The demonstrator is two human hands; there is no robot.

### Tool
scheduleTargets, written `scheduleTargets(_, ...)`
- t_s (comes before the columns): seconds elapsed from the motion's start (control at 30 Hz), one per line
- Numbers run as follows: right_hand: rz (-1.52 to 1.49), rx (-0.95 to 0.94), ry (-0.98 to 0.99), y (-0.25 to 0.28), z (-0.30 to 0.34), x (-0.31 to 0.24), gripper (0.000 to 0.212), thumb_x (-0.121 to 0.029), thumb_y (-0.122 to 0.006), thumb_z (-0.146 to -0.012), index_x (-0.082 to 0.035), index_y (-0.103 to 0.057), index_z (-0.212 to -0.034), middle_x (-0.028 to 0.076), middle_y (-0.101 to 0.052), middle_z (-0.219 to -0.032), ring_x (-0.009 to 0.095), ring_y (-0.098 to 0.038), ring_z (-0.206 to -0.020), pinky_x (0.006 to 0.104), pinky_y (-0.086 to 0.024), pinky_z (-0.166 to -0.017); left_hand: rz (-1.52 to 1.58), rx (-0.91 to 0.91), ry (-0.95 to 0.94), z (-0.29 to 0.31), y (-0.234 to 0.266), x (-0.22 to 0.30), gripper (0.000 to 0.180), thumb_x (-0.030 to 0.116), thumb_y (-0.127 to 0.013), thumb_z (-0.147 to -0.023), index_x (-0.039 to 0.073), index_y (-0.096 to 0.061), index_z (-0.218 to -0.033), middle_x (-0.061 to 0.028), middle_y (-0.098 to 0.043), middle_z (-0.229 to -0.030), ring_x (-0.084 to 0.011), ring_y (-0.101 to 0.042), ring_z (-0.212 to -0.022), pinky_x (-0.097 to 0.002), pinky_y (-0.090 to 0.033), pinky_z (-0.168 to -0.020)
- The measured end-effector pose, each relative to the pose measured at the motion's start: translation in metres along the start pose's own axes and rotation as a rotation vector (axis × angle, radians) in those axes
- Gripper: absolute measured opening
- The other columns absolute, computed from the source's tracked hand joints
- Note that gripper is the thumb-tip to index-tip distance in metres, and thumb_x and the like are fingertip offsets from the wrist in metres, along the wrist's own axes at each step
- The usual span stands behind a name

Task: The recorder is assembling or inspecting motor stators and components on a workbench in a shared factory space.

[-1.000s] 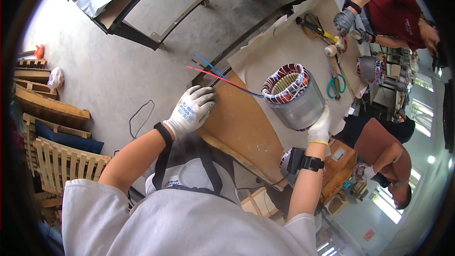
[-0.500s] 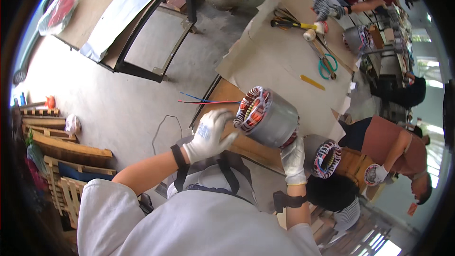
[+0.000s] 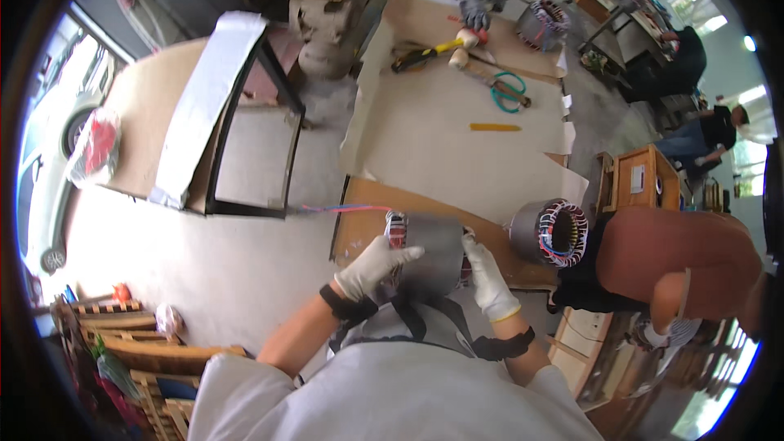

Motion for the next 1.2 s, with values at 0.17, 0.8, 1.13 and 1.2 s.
scheduleTargets(0.17, 0.111, -0.063, 0.090, -0.008, -0.003, 0.006, 0.054, -0.045, -0.053, -0.095, -0.001, -0.051, -0.126, 0.008, -0.059, -0.115, 0.015, -0.055, -0.106, 0.0307, -0.046, -0.089, -0.139, 0.108, -0.046, 0.003, 0.012, 0.020, 0.026, 0.024, -0.074, -0.082, 0.003, -0.058, -0.079, 0.0026, -0.051, -0.062, -0.0076, -0.049, -0.054, -0.0268, -0.041, -0.049)
scheduleTargets(0.8, 0.389, -0.105, 0.007, 0.048, 0.005, 0.006, 0.063, -0.052, -0.047, -0.097, 0.003, -0.055, -0.127, 0.012, -0.061, -0.120, 0.020, -0.055, -0.113, 0.0316, -0.040, -0.100, -1.450, -0.150, -0.549, -0.021, -0.083, 0.035, 0.028, 0.028, -0.055, -0.082, 0.004, -0.063, -0.094, -0.0125, -0.066, -0.077, -0.0315, -0.067, -0.073, -0.0446, -0.050, -0.068)
scheduleTargets(1.13, 0.333, -0.090, 0.194, 0.025, 0.008, 0.016, 0.044, -0.025, -0.061, -0.092, 0.005, -0.054, -0.124, 0.014, -0.063, -0.113, 0.019, -0.059, -0.103, 0.0312, -0.046, -0.091, -1.932, -0.262, -0.833, 0.001, -0.023, 0.042, 0.049, 0.046, -0.054, -0.085, 0.008, -0.062, -0.113, -0.0063, -0.068, -0.087, -0.0259, -0.066, -0.083, -0.0443, -0.042, -0.089)
scheduleTargets(1.2, 0.291, -0.070, 0.346, 0.016, 0.003, 0.004, 0.050, -0.021, -0.068, -0.087, 0.002, -0.051, -0.128, 0.013, -0.063, -0.111, 0.018, -0.059, -0.101, 0.0315, -0.047, -0.089, -1.843, 0.043, -0.500, -0.006, -0.039, 0.036, 0.055, 0.050, -0.055, -0.087, 0.005, -0.059, -0.118, -0.0100, -0.069, -0.087, -0.0274, -0.067, -0.079, -0.0442, -0.047, -0.082)
Point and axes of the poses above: each hand's wrist, its own z-axis away from the middle knuckle, its own y-axis out of the back of the hand, x = y × z, the point moved 8 cm from there along -z, towards the middle knuckle
